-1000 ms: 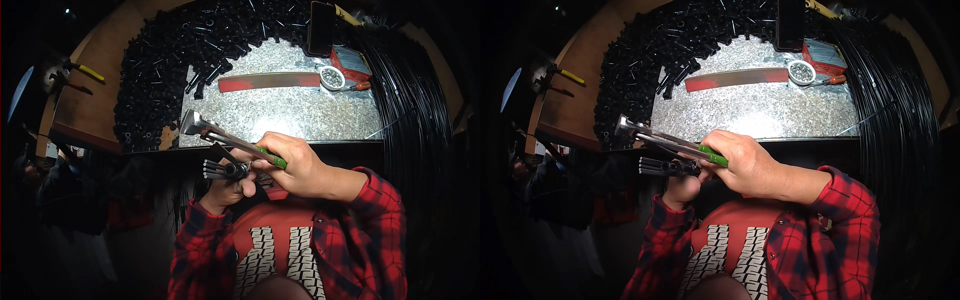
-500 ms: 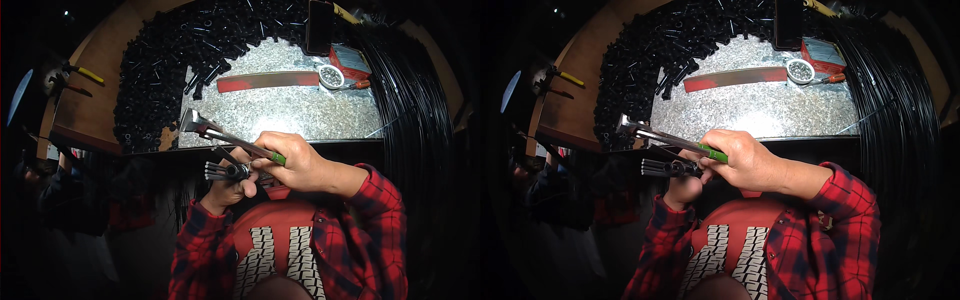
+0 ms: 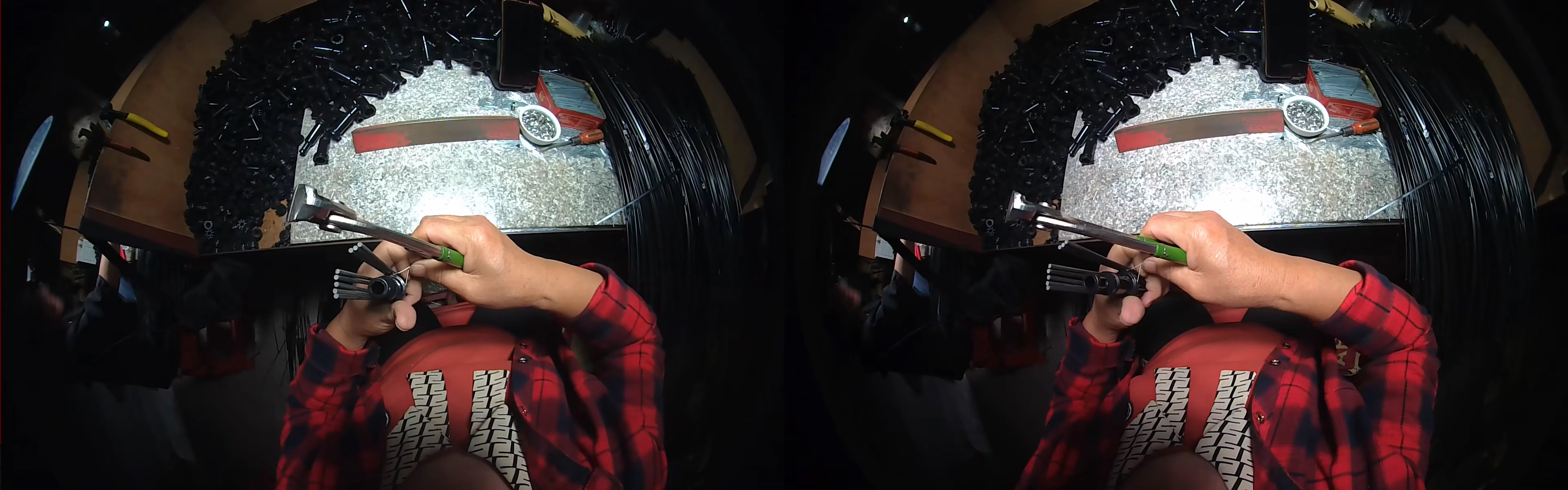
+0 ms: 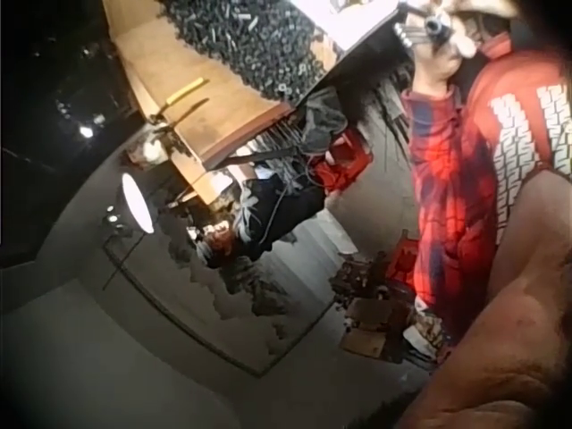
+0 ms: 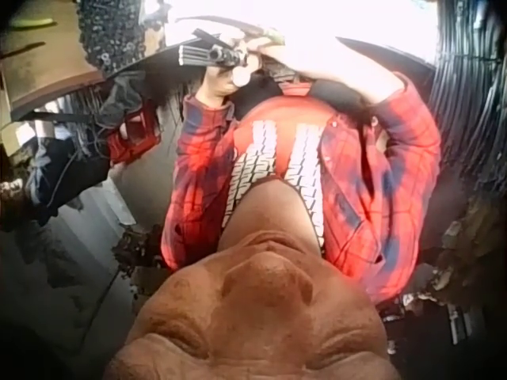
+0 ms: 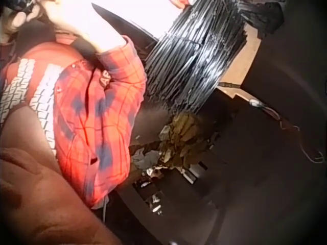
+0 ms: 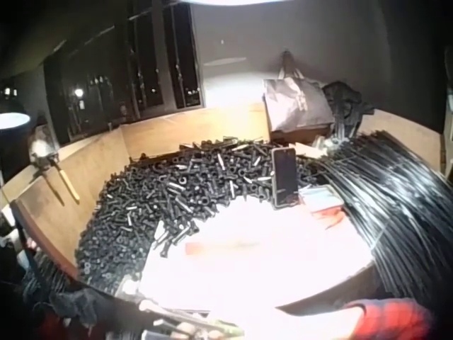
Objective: Assembling bundles of black cables into connectors using pliers at a workbench.
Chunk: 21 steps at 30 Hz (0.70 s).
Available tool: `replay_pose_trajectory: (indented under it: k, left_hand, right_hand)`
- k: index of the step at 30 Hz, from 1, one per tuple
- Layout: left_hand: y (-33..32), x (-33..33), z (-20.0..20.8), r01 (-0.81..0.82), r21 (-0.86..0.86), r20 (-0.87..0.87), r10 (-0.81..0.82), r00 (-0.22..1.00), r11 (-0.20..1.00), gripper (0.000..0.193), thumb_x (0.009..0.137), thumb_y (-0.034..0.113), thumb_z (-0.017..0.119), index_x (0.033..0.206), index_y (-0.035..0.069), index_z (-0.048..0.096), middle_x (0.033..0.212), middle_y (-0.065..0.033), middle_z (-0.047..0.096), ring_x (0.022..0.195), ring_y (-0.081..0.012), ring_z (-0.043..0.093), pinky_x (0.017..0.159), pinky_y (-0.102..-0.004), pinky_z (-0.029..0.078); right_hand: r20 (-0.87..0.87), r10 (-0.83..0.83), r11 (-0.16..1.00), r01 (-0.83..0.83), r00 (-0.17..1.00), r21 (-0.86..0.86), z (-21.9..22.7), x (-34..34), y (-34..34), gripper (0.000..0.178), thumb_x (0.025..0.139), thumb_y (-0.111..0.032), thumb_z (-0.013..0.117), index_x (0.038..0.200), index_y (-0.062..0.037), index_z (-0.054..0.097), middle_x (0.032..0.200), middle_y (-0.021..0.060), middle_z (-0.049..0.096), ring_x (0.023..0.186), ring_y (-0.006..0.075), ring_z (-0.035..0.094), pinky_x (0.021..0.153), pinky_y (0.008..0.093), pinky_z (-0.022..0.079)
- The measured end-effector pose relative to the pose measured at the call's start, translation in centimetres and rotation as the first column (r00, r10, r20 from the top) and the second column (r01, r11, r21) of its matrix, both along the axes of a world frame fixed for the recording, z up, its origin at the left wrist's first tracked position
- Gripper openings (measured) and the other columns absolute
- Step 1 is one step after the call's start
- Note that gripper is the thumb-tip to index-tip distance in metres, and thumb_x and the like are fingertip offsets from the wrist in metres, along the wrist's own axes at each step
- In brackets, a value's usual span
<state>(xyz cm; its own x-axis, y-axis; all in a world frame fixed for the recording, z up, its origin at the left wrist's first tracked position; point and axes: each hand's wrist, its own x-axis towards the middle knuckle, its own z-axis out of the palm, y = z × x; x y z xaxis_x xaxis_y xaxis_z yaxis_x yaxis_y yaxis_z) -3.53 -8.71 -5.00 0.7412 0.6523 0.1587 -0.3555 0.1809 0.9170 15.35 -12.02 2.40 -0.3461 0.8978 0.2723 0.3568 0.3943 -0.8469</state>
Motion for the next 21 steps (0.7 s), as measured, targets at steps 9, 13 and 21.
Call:
replay_pose_trajectory:
  k: [9, 13, 21]
  left_hand:
    - [-0.1, 1.1, 1.4, -0.103, 0.002, 0.049, 0.103, 0.993, 0.995, 0.072, 0.06, 0.056, 0.081, 0.098, 0.008, 0.044, 0.074, 0.0023, 0.05, 0.06, -0.0046, 0.046, 0.051, -0.0182, 0.034]
    - [-0.6, 0.8, 1.2, -0.246, -0.011, 0.011, 0.246, 0.969, 0.969, 0.069, 0.06, 0.056, 0.081, 0.094, 0.01, 0.043, 0.075, 0.0016, 0.051, 0.06, -0.0048, 0.046, 0.051, -0.0173, 0.036]
    - [-0.7, 0.9, 0.8, -0.39, 0.113, -0.013, 0.394, 0.919, 0.914, 0.065, 0.065, 0.059, 0.076, 0.092, 0.007, 0.048, 0.078, 0.0035, 0.05, 0.067, -0.0045, 0.046, 0.055, -0.0179, 0.036]
  right_hand:
    - [-0.095, -0.017, 0.999, 0.013, 0.995, -0.047, -0.4, -0.5, -0.9, 0.011, 0.08, -0.001, 0.065, 0.087, -0.001, 0.058, 0.077, 0.0118, 0.06, 0.071, 0.0262, 0.062, 0.062, 0.0338, 0.047]
    - [-0.094, -0.035, 0.999, 0.035, 0.995, 0.002, -0.3, -0.9, -1.3, 0.011, 0.079, 0.001, 0.065, 0.086, -0.0001, 0.057, 0.077, 0.0127, 0.061, 0.074, 0.0286, 0.064, 0.064, 0.0349, 0.049]
    - [-0.101, -0.104, 0.99, 0.113, 0.989, 0.083, -1.5, -1.7, -1.4, 0.012, 0.079, -0.003, 0.067, 0.087, -0.0022, 0.058, 0.074, 0.0096, 0.059, 0.065, 0.0235, 0.061, 0.057, 0.0326, 0.046]
